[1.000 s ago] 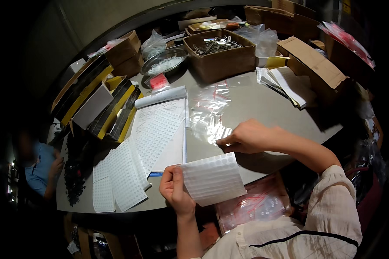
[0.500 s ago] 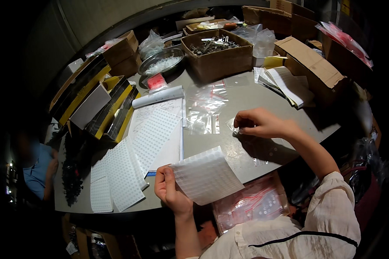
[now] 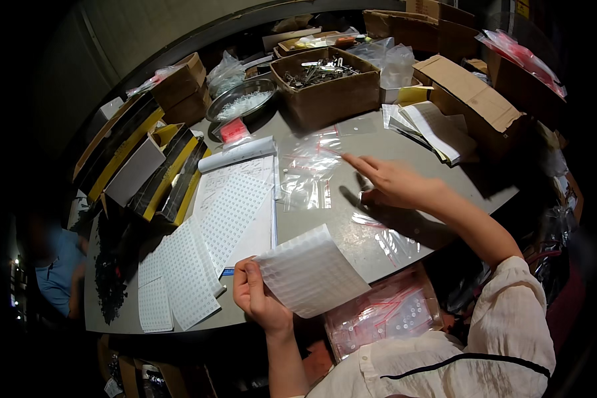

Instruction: The person peels small circular stickers from a grid sheet and places them into clear plastic bags. They repeat this process with multiple sticker sheets and bags, stacking the filled bags on the table.

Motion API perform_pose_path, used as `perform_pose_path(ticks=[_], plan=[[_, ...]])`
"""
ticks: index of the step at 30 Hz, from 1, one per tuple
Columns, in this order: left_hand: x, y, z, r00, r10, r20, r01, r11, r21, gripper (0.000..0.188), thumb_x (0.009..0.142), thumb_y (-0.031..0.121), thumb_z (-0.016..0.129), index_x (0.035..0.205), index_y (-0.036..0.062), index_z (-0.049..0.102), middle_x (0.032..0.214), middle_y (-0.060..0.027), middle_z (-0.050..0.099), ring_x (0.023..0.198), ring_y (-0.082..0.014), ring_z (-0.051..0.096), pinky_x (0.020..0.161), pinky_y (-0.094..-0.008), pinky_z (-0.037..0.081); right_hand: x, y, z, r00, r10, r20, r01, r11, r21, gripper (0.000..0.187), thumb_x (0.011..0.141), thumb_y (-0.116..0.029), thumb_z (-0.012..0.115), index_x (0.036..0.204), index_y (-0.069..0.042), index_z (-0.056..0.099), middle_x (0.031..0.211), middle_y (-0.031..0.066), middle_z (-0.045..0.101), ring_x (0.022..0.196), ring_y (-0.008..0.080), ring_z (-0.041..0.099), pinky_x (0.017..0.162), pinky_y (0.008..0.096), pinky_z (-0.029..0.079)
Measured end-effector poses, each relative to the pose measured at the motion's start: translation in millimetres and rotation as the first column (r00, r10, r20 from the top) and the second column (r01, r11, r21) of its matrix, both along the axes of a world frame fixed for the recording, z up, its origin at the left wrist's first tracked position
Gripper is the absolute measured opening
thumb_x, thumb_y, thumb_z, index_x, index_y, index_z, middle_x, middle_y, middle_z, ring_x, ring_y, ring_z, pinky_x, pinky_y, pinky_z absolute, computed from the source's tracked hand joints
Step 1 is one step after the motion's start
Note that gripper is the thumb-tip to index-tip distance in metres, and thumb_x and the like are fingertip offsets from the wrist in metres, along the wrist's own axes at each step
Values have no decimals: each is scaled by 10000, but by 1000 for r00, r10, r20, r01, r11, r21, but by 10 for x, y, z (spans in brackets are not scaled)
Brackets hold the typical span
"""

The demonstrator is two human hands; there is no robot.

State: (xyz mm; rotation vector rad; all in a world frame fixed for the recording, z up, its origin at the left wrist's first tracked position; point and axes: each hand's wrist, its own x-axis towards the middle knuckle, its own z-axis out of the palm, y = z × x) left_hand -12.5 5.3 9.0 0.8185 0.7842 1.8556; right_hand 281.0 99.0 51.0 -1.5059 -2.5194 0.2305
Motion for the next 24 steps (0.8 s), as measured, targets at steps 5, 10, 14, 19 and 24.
perform_pose_path(ticks=[5, 10, 14, 19, 24], plan=[[-21, 1, -46, 999, 4, -36, -3, 1000, 13, 209, 1058, 157, 500, 924, 12, 570, 812, 3, 552, 750, -73, 509, 723, -221, 425, 79, -51, -59, 978, -202, 53, 193, 973, 130, 840, 903, -203, 705, 1583, -116, 219, 1237, 199, 613, 867, 438, 652, 746, 499, 533], [-19, -14, -12, 999, -16, -41, 16, 1000, 5, 208, 1058, 158, 500, 935, 7, 570, 821, -2, 556, 759, -74, 512, 726, -219, 424, 248, -48, -40, 952, 289, -101, -273, 951, 144, 838, 888, -139, 707, 1577, -116, 230, 1372, 195, 524, 1002, 426, 630, 855, 476, 528], [-9, -5, -12, 1000, -12, -18, 12, 1000, 22, 203, 1056, 156, 503, 948, 0, 573, 824, -3, 556, 758, -74, 512, 724, -216, 423, 77, -253, -48, 998, -39, -47, 43, 995, 93, 824, 878, -112, 715, 1565, -121, 260, 1300, 175, 559, 1009, 404, 637, 858, 467, 527], [-29, 25, -75, 1000, -8, -28, 8, 1000, 17, 202, 1057, 157, 506, 950, -1, 574, 818, -5, 556, 741, -74, 511, 713, -218, 426, 208, -261, -93, 975, -48, -219, 86, 982, 167, 654, 868, -96, 701, 1452, -96, 409, 1035, 115, 652, 863, 321, 653, 756, 432, 519], [5, -2, -15, 999, -17, -43, 17, 1000, 3, 195, 1057, 150, 503, 948, 2, 568, 801, 5, 535, 733, -66, 495, 708, -211, 417, 332, -149, 73, 960, 79, -270, -123, 981, -150, 493, 813, -33, 652, 1282, -53, 500, 877, 102, 655, 730, 270, 621, 672, 391, 491]])
